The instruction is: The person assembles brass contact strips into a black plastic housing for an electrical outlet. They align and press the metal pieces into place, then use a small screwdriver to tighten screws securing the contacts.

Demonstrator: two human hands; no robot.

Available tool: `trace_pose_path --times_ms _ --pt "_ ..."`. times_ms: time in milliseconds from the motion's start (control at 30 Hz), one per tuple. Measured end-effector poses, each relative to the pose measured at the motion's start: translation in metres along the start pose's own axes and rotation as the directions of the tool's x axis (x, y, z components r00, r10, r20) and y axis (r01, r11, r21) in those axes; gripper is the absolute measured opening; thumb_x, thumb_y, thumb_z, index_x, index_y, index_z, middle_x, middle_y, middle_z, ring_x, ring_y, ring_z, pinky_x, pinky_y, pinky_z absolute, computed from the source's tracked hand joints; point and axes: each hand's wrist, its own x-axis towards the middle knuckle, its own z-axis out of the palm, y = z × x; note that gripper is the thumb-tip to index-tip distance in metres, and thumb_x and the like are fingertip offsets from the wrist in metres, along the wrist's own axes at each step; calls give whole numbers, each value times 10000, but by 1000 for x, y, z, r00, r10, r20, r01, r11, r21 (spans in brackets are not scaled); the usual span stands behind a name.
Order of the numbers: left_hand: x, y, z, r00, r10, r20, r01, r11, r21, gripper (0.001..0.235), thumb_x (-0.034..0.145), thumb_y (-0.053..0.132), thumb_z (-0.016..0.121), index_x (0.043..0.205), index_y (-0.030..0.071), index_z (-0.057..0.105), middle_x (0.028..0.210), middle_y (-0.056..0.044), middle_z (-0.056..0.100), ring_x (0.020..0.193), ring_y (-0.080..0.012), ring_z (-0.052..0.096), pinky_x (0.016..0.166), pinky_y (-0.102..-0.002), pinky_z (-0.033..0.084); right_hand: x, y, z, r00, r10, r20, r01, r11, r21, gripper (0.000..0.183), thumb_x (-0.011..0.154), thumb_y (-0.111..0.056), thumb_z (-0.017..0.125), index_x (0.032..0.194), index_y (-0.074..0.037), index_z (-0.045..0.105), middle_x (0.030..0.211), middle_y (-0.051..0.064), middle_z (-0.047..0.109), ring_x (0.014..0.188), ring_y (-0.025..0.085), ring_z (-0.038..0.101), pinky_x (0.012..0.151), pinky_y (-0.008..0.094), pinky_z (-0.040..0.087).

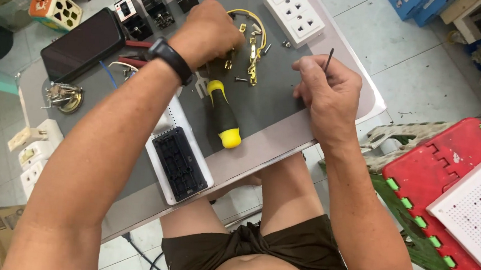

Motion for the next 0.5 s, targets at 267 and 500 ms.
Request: trace_pose_path --times_ms 267,500 --pt "-48 -20 -21 981 160 108 -21 646 -763 30 778 91 684 767 70 666 722 -59 699 521 -74 533 449 -186 430 -1 2 -1 999 14 31 -15 1000 10 238 959 -212 594 888 5 661 522 8 391 472 94 354 546 258 483" --pt "-76 -33 -21 948 312 62 -38 302 -953 374 828 -35 680 1189 22 601 966 -137 701 775 -215 720 602 -243 635 -6 -8 4 996 35 85 -19 984 -175 238 993 -193 525 955 -43 707 558 14 498 519 80 419 514 222 338"
